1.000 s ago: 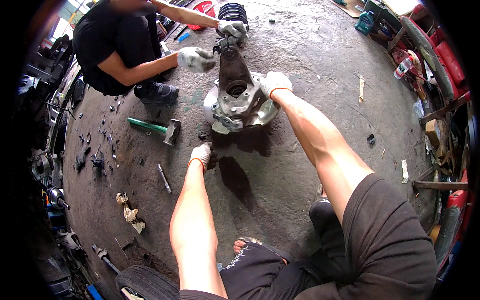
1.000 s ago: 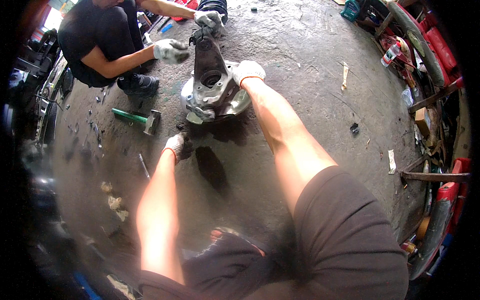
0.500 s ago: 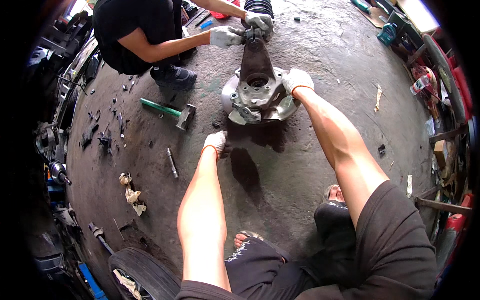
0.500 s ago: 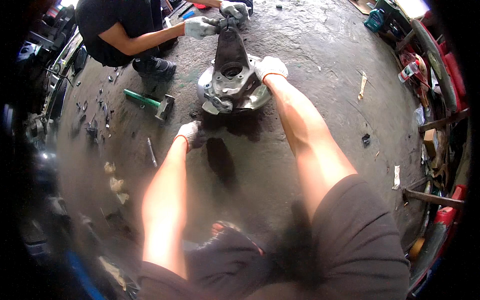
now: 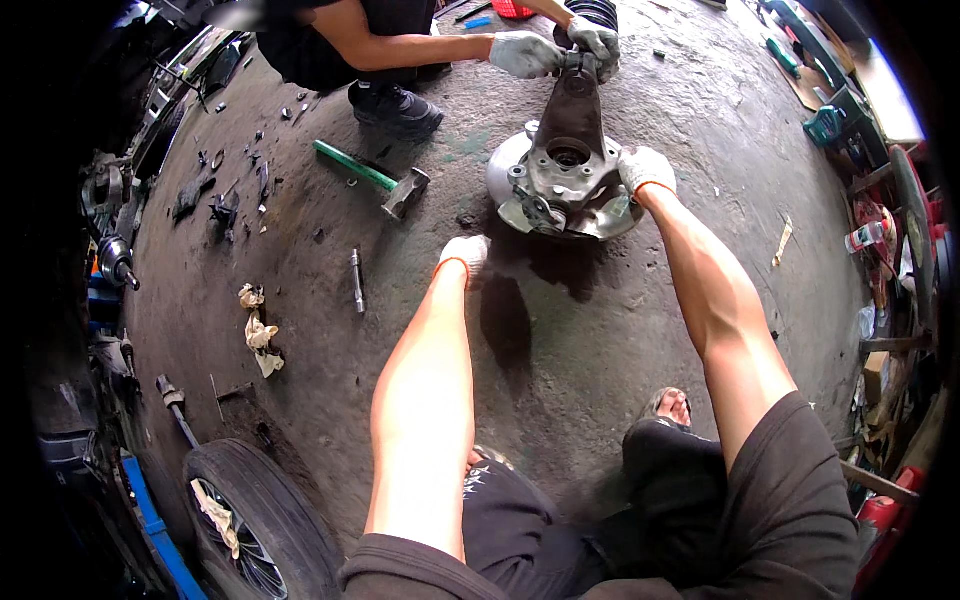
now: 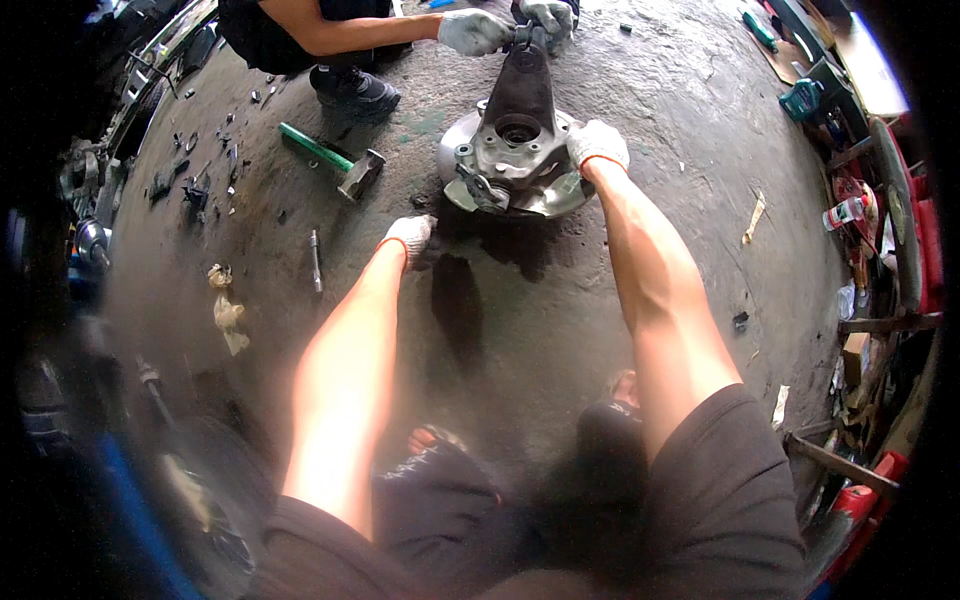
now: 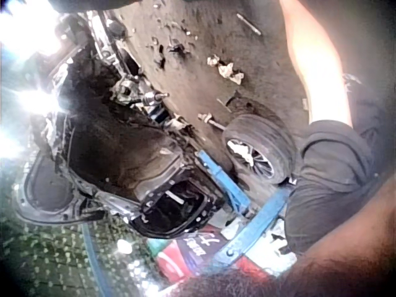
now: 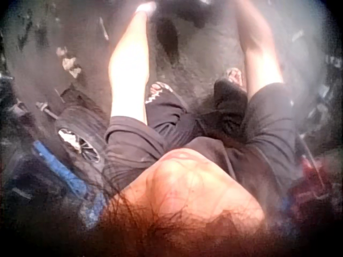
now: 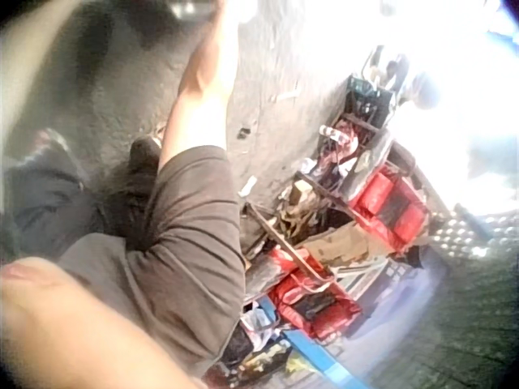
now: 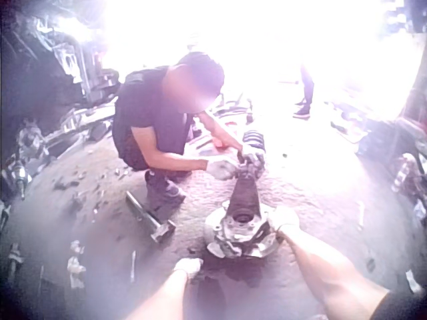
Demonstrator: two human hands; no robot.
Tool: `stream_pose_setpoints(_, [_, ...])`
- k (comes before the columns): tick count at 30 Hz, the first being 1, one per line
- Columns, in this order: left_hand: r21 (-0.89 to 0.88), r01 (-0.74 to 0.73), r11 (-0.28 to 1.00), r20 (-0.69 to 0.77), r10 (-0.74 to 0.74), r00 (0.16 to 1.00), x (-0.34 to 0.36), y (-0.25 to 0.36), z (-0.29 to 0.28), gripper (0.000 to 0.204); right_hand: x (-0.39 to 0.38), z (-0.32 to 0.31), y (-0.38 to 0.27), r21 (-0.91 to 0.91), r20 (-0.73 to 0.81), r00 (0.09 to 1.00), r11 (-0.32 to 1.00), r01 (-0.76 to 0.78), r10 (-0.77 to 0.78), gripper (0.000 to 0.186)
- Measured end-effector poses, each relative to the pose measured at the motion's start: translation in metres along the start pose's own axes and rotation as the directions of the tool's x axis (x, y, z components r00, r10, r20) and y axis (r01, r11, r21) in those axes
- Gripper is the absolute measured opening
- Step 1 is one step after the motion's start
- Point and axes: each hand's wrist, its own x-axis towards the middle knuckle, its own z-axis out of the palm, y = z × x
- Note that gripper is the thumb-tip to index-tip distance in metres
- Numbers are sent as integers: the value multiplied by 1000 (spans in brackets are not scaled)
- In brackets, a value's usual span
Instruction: The person works on a car suspension assembly, specifically a strut and brake disc. They use a hammer to strike the assembly and a cloth to wipe the brake disc. Another person assists by holding the assembly and using a tool.
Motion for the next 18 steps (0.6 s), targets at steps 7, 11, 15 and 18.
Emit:
stream_pose_setpoints(7, [473, -168, 865, -67, 225, 972, -33, 37, -1, 27, 4, 0, 13, -23, -3, 1000, 999, -26, 26, 48])
stream_pose_setpoints(11, [208, -62, 976, -1, 64, 998, -46, 43, -8, 34, -1, -1, 4, 3, -12, 1000, 1000, -27, 27, 48])
stream_pose_setpoints(15, [-112, -19, 994, -58, 13, 998, -34, 21, -4, 36, -8, -3, -6, 4, -10, 1000, 1000, 2, -2, 49])
stream_pose_setpoints(18, [-205, 55, 977, -68, -70, 995, -31, 26, 1, 35, -4, -2, -1, -14, -16, 1000, 1000, 11, -11, 49])
